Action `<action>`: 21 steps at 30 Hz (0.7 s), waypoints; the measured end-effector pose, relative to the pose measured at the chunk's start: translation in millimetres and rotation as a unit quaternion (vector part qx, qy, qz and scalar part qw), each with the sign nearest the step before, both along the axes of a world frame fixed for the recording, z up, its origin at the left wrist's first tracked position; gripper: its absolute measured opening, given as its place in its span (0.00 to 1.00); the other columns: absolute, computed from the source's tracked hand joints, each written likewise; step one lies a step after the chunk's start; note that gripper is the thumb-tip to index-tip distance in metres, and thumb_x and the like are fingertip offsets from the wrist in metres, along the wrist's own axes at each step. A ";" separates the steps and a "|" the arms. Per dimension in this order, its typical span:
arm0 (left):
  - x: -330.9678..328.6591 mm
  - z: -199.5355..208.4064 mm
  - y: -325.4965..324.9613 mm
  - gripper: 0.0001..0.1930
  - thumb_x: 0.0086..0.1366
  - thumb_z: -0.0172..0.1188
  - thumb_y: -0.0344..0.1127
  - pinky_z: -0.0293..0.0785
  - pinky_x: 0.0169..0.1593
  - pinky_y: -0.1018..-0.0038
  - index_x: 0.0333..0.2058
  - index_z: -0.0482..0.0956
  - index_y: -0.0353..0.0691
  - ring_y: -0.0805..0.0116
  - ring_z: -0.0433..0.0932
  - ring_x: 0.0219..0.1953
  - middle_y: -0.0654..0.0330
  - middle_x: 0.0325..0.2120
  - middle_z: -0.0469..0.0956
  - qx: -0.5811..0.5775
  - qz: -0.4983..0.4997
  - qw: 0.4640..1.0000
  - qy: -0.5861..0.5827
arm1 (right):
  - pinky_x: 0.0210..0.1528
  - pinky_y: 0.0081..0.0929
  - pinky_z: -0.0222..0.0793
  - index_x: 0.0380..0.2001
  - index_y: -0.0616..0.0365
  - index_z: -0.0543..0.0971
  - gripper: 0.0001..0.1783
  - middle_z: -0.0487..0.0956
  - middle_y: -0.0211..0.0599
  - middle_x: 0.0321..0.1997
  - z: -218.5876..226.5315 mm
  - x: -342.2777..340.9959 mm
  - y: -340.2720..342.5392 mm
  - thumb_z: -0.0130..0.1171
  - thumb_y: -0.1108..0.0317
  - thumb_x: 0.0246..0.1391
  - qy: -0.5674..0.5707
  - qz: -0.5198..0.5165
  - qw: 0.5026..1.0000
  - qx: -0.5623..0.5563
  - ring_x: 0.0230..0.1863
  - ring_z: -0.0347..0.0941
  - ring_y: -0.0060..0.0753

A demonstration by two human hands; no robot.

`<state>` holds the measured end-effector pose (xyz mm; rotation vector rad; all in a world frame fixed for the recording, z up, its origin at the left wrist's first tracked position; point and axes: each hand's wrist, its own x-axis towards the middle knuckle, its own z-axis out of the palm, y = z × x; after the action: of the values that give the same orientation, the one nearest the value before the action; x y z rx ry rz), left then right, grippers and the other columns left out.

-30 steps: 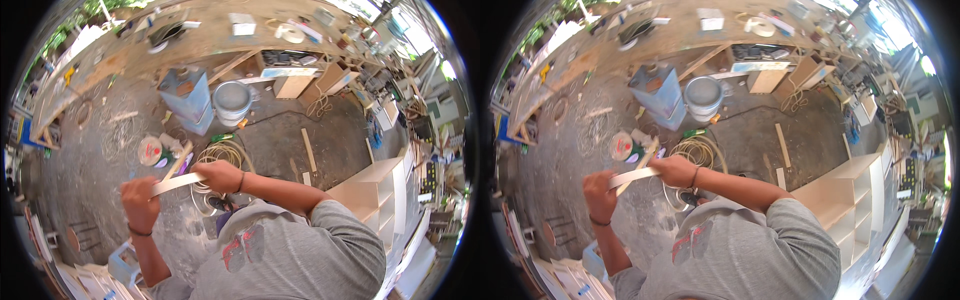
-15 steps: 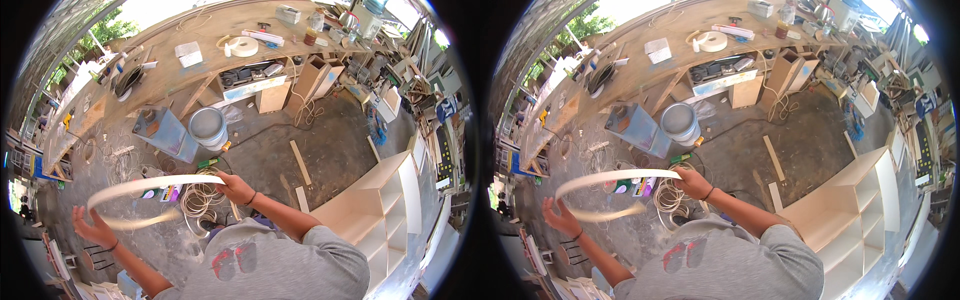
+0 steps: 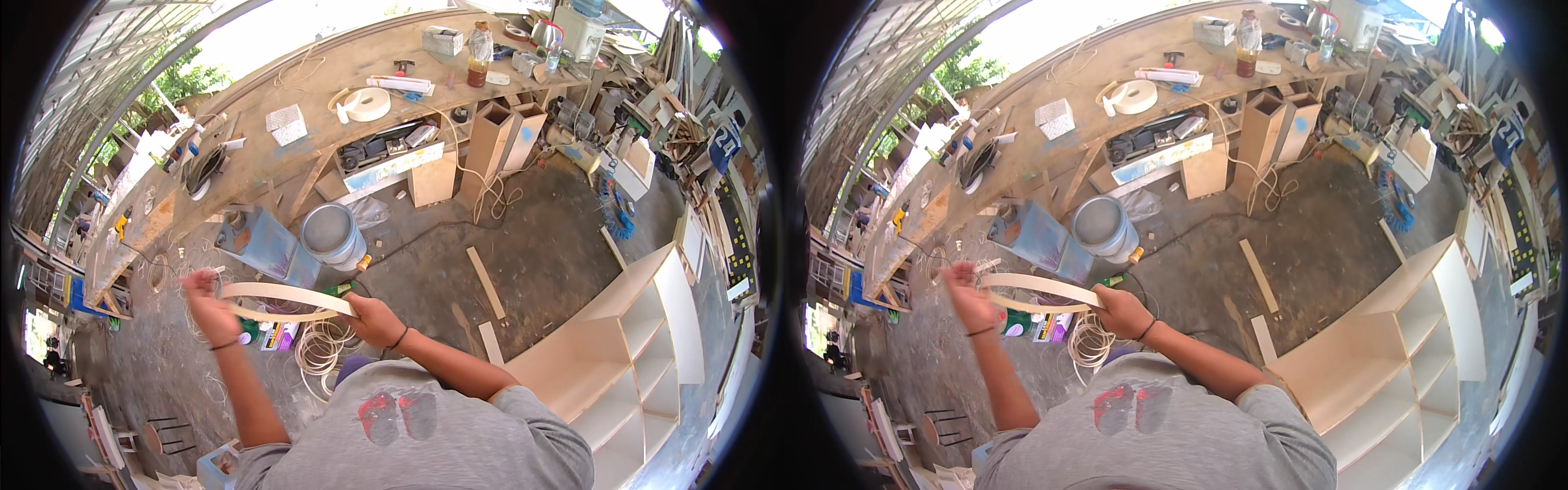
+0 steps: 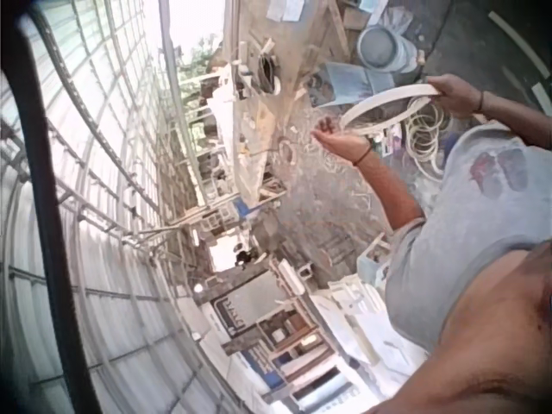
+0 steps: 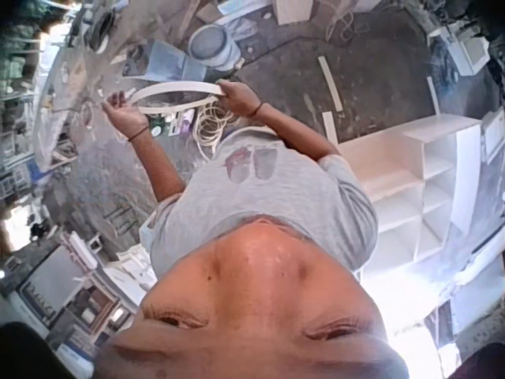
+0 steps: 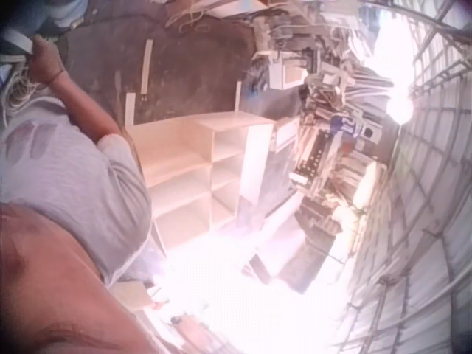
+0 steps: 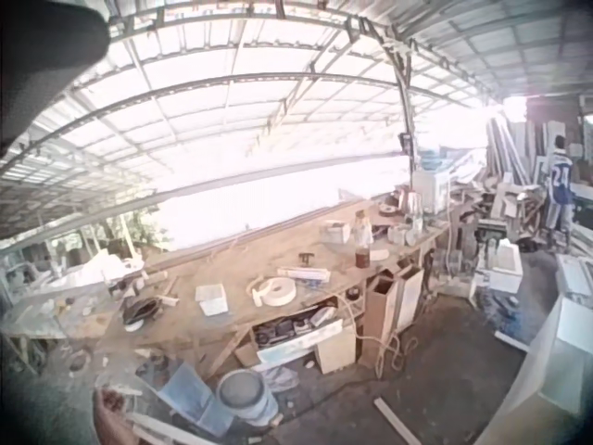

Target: The person cuts a white rectangular object with scissors, then handles a long flexible strip, bending and shaping it. They apply glue to the white object and attach the strip, pressing it into place. The task occurs at a cluttered workbench with tools and materials visible.

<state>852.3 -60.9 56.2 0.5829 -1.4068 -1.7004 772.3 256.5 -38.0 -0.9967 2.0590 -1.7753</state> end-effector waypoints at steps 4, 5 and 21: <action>-31.0 -20.8 71.1 0.17 0.67 0.55 0.39 0.70 0.54 0.59 0.50 0.65 0.38 0.65 0.70 0.51 0.57 0.45 0.70 0.004 0.134 0.991 0.020 | 0.36 0.50 0.68 0.38 0.57 0.72 0.13 0.77 0.53 0.30 3.4 -19.4 19.2 0.57 0.62 0.53 0.047 0.008 0.996 0.077 0.35 0.74 0.61; -33.4 -12.7 71.4 0.19 0.66 0.56 0.37 0.72 0.53 0.59 0.51 0.64 0.37 0.62 0.70 0.51 0.55 0.47 0.68 -0.004 0.152 0.988 0.037 | 0.36 0.51 0.68 0.38 0.56 0.72 0.12 0.77 0.53 0.30 0.8 -19.3 22.2 0.57 0.62 0.53 0.059 0.003 0.994 0.087 0.35 0.74 0.60; -111.3 192.9 6.0 0.22 0.58 0.58 0.20 0.77 0.49 0.43 0.48 0.59 0.32 0.48 0.74 0.41 0.46 0.38 0.69 -0.149 0.133 0.889 0.411 | 0.31 0.49 0.69 0.38 0.59 0.66 0.15 0.77 0.49 0.28 -13.7 -11.2 -39.5 0.54 0.60 0.56 0.122 0.124 0.976 0.129 0.29 0.75 0.57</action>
<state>741.0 -54.9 249.1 -0.1313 -0.8754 -1.2329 761.0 217.0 -51.6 -1.3738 2.1220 -1.2793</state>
